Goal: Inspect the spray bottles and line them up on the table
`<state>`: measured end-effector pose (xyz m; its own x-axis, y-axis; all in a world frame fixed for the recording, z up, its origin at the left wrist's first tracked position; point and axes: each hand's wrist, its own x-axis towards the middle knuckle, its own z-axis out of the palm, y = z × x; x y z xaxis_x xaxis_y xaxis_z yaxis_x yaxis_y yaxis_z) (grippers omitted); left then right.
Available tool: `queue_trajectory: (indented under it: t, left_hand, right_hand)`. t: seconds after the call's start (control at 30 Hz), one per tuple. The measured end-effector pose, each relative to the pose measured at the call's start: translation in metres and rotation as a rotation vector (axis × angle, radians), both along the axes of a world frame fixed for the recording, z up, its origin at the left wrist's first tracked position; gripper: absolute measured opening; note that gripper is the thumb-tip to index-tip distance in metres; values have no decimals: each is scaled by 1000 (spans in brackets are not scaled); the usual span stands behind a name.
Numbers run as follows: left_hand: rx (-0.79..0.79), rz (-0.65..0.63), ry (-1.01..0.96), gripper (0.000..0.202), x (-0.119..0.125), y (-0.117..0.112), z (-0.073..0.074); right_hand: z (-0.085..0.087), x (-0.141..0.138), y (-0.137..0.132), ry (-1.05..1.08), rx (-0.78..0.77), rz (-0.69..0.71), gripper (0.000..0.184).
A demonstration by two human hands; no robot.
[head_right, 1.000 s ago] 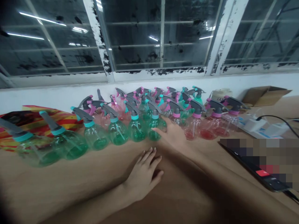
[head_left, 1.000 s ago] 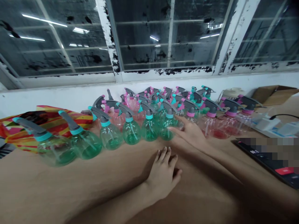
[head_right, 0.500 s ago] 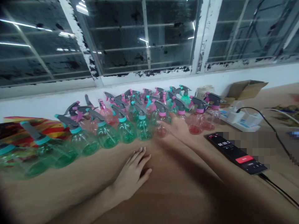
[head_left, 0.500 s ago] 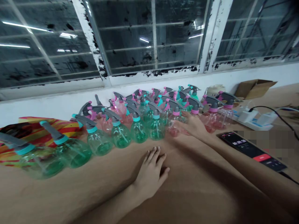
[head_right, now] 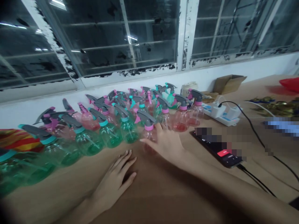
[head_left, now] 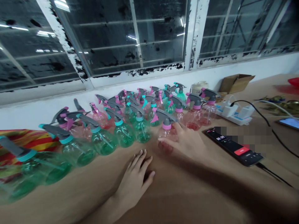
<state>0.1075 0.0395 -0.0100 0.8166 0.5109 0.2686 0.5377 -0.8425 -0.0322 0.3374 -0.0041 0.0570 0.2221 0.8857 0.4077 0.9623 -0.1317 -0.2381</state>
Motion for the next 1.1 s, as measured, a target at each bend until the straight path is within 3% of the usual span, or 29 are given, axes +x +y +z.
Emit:
queue_trajectory:
  t: [0.2,0.33,0.47,0.57,0.7,0.83,0.93,1.1]
  left_hand:
    - [9,-5,-29,39,0,1,0]
    - [23,-8,-26,40,-1,2,-2]
    - [21,-12,-29,40,-1,1,-2]
    - [8,-3,-42,39,-1,0,-1]
    - [-2,10,-27,40,-1,-2,0]
    - [-8,11,2,40,0,-3,2]
    - [-17,12,6,41,0,-4,1]
    - [-12,7,-4,42,0,-5,0]
  right_hand:
    - [5,5,-49,-113,4,132,64]
    - [10,20,-58,-17,-16,207,60]
    - [11,45,-41,285,-97,446,65]
    - [9,53,-23,539,-194,545,72]
    - [17,37,-5,698,-155,595,71]
    - [25,9,3,916,-99,682,48]
    - [17,-3,7,1035,-70,727,38]
    - [-2,-9,15,1056,42,745,47]
